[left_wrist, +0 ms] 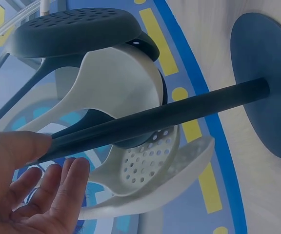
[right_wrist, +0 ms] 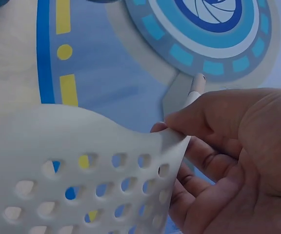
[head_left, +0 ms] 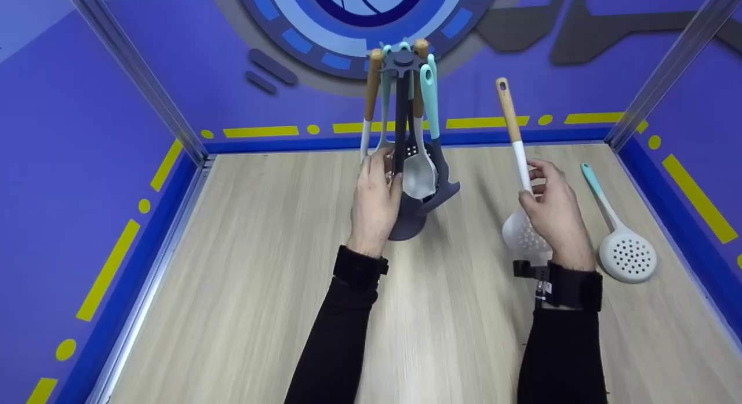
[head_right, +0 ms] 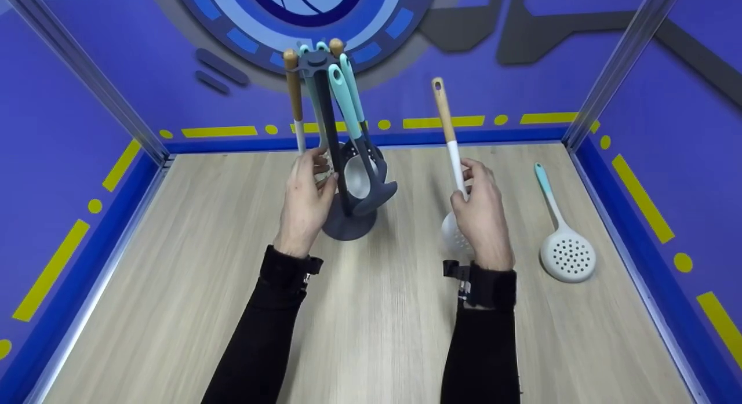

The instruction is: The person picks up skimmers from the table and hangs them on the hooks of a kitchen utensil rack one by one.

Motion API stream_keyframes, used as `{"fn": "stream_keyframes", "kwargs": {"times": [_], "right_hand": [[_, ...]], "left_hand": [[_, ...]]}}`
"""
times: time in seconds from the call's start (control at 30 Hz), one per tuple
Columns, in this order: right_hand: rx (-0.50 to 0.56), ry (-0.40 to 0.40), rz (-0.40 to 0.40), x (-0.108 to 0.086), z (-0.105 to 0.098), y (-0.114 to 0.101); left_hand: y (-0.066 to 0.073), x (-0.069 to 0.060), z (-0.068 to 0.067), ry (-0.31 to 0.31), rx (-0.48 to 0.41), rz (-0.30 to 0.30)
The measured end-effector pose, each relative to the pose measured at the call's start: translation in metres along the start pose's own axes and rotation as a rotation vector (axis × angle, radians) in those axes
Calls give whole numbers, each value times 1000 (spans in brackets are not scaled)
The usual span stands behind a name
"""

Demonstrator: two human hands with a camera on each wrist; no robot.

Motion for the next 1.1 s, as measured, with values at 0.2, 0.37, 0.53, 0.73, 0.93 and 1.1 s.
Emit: {"fn": "stream_keyframes", "kwargs": {"times": [0.2, 0.37, 0.53, 0.73, 0.93, 1.1], "right_hand": [[37, -20, -59, -4, 1, -18], [68, -39, -81, -8, 3, -31], [80, -40, -113, -12, 4, -42], [94, -54, -165, -20, 4, -56], [137, -69, -203, -27, 6, -72], [151, -65, -233, -32, 9, -84]], "left_hand": [[1, -5, -7, -18, 18, 1], [6, -8, -14, -26, 7, 10], [12, -14, -21, -24, 7, 24], [17, -20, -28, -21, -7, 26], [23, -23, -36, -17, -25, 38], [26, -26, -41, -21, -42, 31]]}}
Point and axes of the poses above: each hand's wrist, its own x-axis towards the middle knuckle, its own z-axis out of the palm, y = z × x, the point moved 6 cm from there along x, towards the middle knuckle, and after that the axes turned 5 degrees about y, right-handed, at the moved point
